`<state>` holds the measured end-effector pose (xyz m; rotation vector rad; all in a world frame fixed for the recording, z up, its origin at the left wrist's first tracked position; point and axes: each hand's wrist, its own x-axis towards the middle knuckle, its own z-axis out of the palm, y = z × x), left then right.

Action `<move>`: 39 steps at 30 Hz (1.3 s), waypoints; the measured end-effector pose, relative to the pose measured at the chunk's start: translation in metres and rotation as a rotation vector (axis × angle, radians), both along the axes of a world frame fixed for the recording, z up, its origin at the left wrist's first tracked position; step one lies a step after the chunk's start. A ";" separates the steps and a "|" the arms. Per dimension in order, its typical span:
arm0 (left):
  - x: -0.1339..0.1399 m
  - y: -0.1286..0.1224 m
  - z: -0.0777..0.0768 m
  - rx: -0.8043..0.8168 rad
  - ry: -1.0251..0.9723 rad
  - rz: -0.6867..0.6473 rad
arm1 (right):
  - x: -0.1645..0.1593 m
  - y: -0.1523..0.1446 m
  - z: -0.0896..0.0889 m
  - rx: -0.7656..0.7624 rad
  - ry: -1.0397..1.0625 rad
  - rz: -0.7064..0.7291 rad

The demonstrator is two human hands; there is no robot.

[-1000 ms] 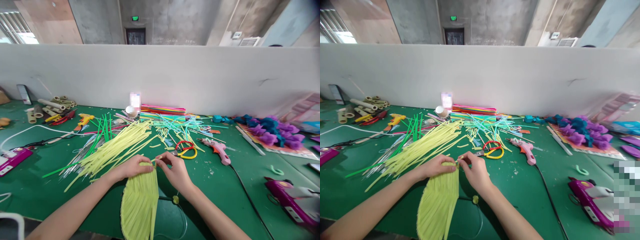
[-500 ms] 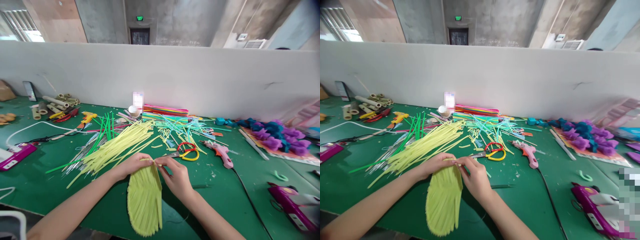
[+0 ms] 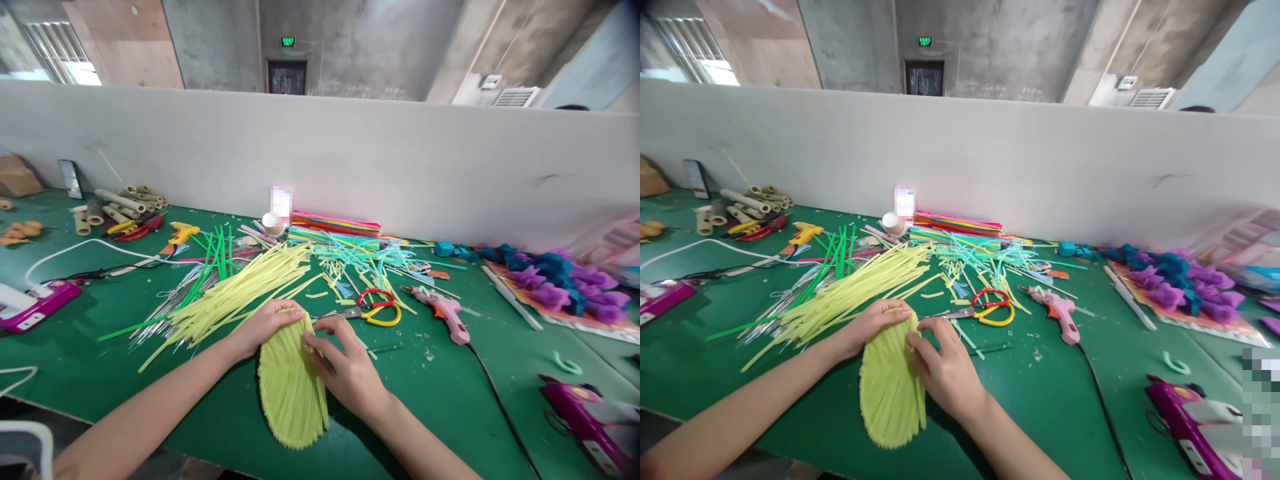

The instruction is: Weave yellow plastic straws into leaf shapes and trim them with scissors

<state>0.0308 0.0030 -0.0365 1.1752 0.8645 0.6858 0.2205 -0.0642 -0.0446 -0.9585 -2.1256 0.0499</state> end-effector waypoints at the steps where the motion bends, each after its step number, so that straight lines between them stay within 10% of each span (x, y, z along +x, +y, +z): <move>1: 0.000 0.000 0.000 0.011 0.013 0.014 | 0.000 0.000 0.001 0.018 -0.023 -0.017; 39: -0.007 0.008 0.001 0.301 0.289 0.050 | 0.000 0.000 0.006 -0.005 -0.145 -0.063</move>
